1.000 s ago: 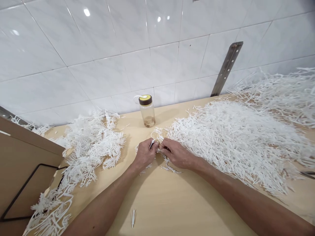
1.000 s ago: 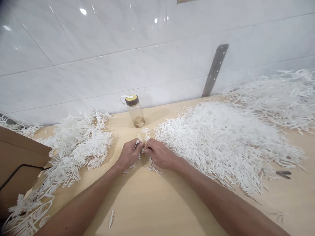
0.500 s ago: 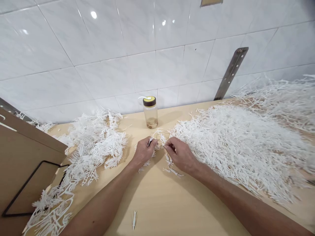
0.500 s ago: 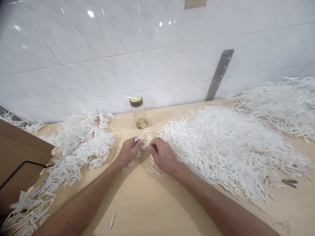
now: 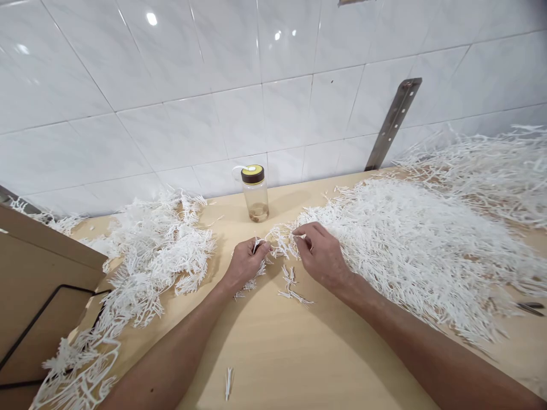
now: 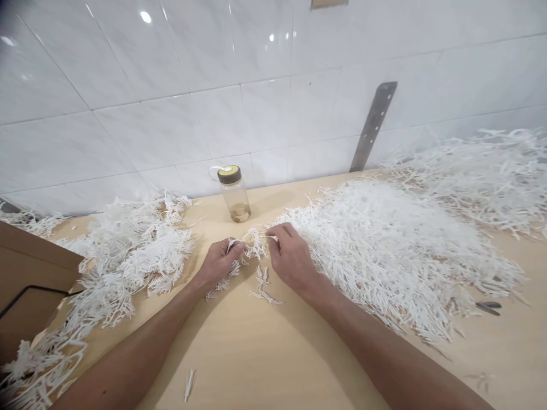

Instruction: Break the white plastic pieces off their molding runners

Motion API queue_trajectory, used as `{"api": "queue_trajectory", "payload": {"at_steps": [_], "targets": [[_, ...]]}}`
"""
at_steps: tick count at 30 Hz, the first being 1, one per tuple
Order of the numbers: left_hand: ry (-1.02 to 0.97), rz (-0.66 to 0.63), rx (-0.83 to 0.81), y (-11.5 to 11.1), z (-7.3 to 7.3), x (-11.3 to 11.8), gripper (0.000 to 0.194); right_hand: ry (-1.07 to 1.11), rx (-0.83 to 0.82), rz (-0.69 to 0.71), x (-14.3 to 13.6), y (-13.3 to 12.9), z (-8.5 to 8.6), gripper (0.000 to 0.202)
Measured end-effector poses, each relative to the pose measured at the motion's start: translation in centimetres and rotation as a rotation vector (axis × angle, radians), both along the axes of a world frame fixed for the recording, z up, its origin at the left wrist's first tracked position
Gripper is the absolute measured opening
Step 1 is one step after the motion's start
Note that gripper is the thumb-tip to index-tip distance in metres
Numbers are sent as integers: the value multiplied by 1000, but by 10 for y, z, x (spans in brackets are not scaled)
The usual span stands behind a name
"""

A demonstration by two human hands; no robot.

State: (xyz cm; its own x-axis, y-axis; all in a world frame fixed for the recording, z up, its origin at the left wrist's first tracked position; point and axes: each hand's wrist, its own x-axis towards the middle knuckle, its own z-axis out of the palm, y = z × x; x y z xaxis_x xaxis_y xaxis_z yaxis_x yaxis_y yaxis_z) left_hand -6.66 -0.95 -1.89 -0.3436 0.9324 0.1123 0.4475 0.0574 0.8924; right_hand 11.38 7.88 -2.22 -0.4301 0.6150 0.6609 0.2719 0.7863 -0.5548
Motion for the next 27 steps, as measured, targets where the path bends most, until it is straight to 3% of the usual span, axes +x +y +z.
{"api": "queue_trajectory", "payload": {"at_steps": [3, 5, 13, 21, 27], "targets": [[7, -9, 14, 1, -1, -1, 38, 30, 0, 251, -3, -16, 3, 14], [20, -16, 18, 1, -1, -1, 38, 28, -7, 330, -6, -25, 1, 15], [11, -19, 15, 0, -2, -2, 40, -104, -135, 207, -11, -17, -14, 18], [-51, -28, 20, -1, 0, -1, 40, -148, -256, 284, -11, -12, -11, 22], [-111, -47, -2, -3, 2, 2, 38, -157, -362, 324, -10, -12, -10, 6]]}}
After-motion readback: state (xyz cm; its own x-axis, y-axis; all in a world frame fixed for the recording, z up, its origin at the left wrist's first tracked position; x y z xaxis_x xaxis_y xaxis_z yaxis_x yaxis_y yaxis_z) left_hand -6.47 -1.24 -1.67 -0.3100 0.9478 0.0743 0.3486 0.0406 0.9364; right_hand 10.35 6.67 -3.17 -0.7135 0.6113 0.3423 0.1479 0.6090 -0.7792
